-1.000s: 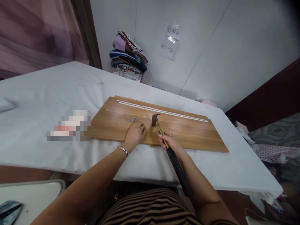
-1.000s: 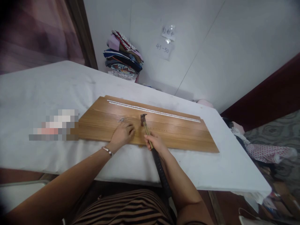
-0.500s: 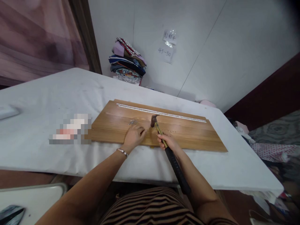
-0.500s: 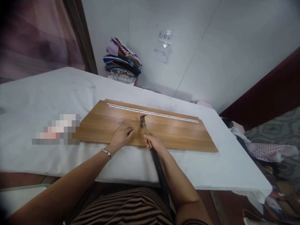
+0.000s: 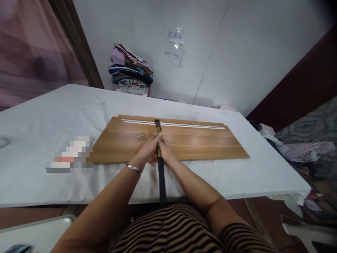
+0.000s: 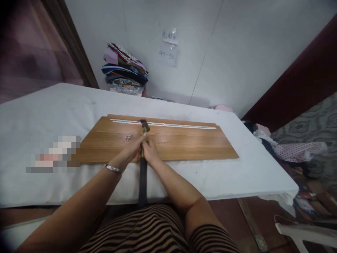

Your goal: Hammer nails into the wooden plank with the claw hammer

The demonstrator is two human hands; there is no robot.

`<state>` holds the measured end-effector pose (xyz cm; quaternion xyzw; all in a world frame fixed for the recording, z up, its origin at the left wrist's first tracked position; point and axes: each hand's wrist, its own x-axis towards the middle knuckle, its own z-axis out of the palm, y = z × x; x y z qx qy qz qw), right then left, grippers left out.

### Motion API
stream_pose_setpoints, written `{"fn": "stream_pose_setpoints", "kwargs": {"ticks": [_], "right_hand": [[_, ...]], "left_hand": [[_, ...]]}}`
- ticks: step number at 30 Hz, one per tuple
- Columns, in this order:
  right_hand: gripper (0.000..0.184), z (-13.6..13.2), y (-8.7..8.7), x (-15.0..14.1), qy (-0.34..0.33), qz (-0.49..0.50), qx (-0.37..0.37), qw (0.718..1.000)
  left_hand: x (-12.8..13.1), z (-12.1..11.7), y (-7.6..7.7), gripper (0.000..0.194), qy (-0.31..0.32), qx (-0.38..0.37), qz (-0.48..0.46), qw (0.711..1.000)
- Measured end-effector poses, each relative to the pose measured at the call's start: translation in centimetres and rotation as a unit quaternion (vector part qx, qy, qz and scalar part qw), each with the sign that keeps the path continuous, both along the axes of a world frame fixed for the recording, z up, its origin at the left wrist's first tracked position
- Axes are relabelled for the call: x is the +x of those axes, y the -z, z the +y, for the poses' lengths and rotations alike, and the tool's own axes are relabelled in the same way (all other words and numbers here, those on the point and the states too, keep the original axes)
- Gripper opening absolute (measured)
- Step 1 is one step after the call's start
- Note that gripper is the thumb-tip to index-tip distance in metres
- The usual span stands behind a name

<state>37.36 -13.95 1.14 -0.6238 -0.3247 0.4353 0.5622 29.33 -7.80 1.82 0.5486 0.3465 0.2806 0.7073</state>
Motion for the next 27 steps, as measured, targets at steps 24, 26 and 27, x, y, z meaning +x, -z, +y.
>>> {"fn": "stream_pose_setpoints", "kwargs": {"ticks": [24, 26, 27], "right_hand": [[0.062, -7.7, 3.1, 27.2, 0.095, -0.547, -0.354, 0.753], [0.064, -7.8, 3.7, 27.2, 0.089, -0.551, -0.357, 0.749], [0.065, -7.8, 3.8, 27.2, 0.089, -0.551, -0.356, 0.75]], "left_hand": [[-4.8, -0.9, -2.3, 0.052, 0.008, -0.106, 0.106, 0.989], [-4.3, -0.9, -2.2, 0.048, 0.004, -0.101, 0.119, 0.988], [-4.1, -0.8, -2.2, 0.047, 0.002, -0.099, 0.127, 0.987]]}}
